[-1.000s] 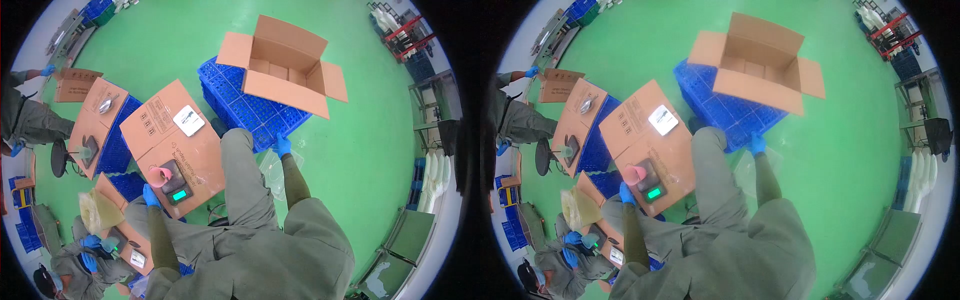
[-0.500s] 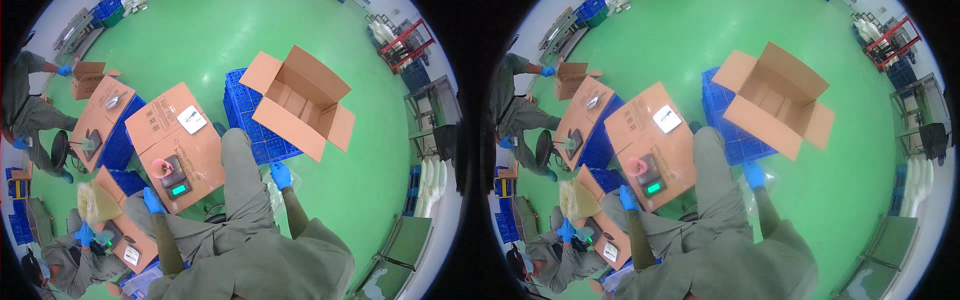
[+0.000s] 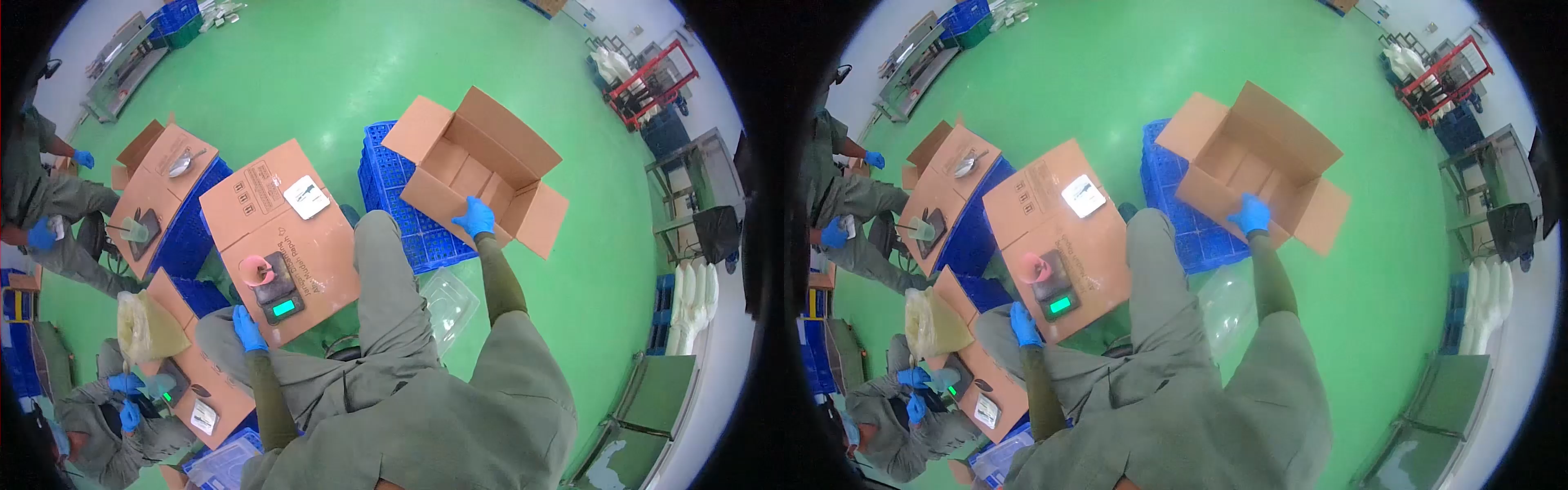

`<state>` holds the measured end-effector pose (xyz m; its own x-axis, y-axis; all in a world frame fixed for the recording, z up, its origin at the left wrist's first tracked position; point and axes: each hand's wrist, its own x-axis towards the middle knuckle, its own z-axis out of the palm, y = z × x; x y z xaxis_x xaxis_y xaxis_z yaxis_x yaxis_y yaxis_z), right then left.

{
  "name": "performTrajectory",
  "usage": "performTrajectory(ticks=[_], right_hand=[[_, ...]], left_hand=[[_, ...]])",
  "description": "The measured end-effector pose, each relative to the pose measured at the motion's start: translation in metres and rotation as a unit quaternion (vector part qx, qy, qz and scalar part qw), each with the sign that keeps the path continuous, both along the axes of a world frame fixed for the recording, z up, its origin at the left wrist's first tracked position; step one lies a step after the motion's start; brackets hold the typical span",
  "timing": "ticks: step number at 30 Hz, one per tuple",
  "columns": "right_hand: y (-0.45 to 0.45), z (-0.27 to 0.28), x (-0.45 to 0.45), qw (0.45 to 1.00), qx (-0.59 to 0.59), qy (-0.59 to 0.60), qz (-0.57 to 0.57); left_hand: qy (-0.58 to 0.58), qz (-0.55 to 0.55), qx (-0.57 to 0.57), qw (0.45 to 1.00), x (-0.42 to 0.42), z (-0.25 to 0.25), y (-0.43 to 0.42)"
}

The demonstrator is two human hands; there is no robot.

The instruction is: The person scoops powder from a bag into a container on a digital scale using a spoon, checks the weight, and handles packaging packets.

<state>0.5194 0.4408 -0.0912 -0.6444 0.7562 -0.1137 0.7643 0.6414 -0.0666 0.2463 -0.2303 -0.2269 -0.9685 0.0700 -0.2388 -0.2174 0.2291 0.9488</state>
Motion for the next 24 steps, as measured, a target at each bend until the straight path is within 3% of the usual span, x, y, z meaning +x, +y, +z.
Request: performTrajectory(ticks=[3, 9, 12, 15, 18, 21, 24], right_hand=[[0.007, -0.023, -0.007, 0.998, 0.031, 0.043, 0.042], [-0.038, -0.013, -0.004, 0.987, 0.023, 0.09, 0.131], [-0.041, 0.004, 0.005, 0.994, 0.007, -0.037, 0.102], [-0.021, 0.001, 0.026, 0.989, 0.062, -0.064, 0.12], [-0.003, 0.005, 0.047, 0.978, 0.1, -0.111, 0.145], [0.007, 0.01, 0.052, 0.975, 0.123, -0.097, 0.156], [0.011, 0.017, 0.04, 0.974, 0.099, -0.158, 0.127]], left_hand=[[-0.125, 0.104, 0.088, 0.983, 0.012, 0.047, 0.025], [-0.072, 0.1, 0.094, 0.988, 0.025, 0.065, 0.029], [-0.057, 0.116, 0.09, 0.988, 0.019, 0.075, 0.033], [-0.062, 0.112, 0.109, 0.986, 0.015, 0.096, 0.041], [-0.049, 0.08, 0.111, 0.989, 0.002, 0.067, 0.032], [-0.05, 0.076, 0.114, 0.989, -0.006, 0.084, 0.037], [-0.025, 0.061, 0.099, 0.993, -0.015, 0.081, 0.041]])
